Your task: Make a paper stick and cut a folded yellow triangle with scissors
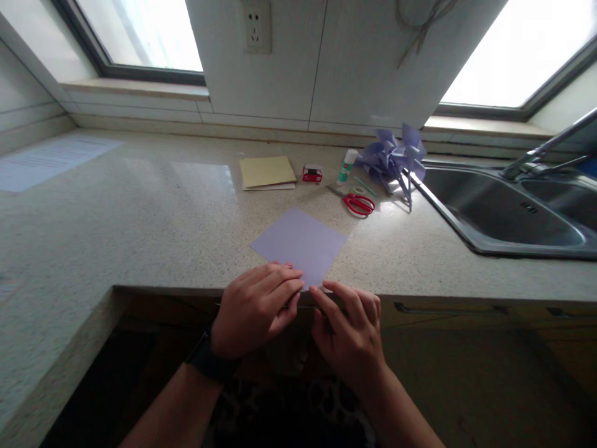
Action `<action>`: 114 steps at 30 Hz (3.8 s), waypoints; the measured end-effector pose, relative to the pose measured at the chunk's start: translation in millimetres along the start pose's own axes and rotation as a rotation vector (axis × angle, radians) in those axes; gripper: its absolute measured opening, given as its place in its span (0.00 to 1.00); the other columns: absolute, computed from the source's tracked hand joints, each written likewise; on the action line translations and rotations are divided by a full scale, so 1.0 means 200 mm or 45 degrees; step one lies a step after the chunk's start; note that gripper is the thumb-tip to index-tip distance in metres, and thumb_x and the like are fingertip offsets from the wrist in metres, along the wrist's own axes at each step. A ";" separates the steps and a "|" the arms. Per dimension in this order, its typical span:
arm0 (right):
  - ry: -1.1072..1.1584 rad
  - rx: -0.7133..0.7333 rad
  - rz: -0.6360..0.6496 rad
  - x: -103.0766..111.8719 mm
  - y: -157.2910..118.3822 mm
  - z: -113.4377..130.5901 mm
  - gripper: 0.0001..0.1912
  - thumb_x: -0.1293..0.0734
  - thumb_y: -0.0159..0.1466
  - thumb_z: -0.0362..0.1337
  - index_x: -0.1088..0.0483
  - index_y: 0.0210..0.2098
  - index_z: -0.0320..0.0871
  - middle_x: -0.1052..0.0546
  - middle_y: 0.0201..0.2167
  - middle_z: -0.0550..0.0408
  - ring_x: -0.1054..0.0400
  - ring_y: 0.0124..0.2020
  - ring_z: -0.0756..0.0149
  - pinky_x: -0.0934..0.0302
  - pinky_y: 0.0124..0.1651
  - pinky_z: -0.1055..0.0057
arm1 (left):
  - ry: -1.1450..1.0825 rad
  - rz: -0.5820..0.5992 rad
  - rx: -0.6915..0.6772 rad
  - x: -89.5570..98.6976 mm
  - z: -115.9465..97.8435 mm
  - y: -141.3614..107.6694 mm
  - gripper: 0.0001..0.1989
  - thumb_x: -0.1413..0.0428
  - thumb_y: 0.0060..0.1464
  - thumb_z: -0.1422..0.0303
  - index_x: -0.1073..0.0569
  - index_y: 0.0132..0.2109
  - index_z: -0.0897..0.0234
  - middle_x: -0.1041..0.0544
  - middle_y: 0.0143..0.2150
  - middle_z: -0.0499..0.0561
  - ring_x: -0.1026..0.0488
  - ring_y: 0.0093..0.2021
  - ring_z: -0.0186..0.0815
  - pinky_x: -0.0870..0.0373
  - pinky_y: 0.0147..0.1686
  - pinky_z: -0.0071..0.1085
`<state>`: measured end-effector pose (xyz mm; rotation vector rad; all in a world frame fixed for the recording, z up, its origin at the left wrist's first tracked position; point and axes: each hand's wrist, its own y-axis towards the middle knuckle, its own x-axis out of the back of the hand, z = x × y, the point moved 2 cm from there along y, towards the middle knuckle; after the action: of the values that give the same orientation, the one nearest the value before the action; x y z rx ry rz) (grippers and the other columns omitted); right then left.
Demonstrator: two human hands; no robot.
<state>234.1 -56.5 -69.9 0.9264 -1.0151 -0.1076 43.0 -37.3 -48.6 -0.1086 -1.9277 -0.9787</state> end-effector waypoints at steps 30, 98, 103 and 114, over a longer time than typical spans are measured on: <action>-0.075 -0.092 0.107 0.00 0.08 0.04 0.06 0.31 0.66 0.34 0.27 0.43 0.49 0.23 0.48 0.52 0.32 0.45 0.55 0.43 0.51 0.54 | -0.008 0.016 -0.001 0.00 0.00 -0.01 0.11 0.43 0.60 0.73 0.25 0.50 0.60 0.20 0.53 0.51 0.24 0.54 0.41 0.27 0.57 0.43; -0.192 0.017 0.183 0.00 0.11 0.03 0.19 0.32 0.66 0.35 0.27 0.57 0.45 0.22 0.52 0.52 0.33 0.45 0.55 0.43 0.48 0.54 | -0.028 -0.032 0.001 0.00 0.01 -0.01 0.10 0.44 0.60 0.74 0.27 0.48 0.62 0.19 0.51 0.50 0.23 0.53 0.38 0.27 0.57 0.39; -0.275 -0.021 0.263 -0.03 0.13 0.05 0.23 0.33 0.66 0.37 0.30 0.61 0.44 0.24 0.55 0.50 0.34 0.46 0.54 0.44 0.49 0.53 | -0.020 -0.018 0.011 0.01 0.01 -0.01 0.11 0.44 0.60 0.74 0.28 0.49 0.61 0.19 0.51 0.50 0.23 0.53 0.38 0.26 0.56 0.39; -0.212 -0.034 0.240 0.00 0.09 0.05 0.24 0.33 0.65 0.35 0.31 0.61 0.45 0.25 0.55 0.49 0.35 0.49 0.53 0.44 0.51 0.52 | -0.001 0.006 0.017 0.00 0.00 -0.01 0.16 0.44 0.62 0.72 0.27 0.57 0.60 0.21 0.55 0.52 0.24 0.53 0.41 0.25 0.54 0.42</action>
<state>220.5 -50.2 -55.4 0.8027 -1.2482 -0.0403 41.9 -37.8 -50.0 -0.1063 -1.9335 -0.9629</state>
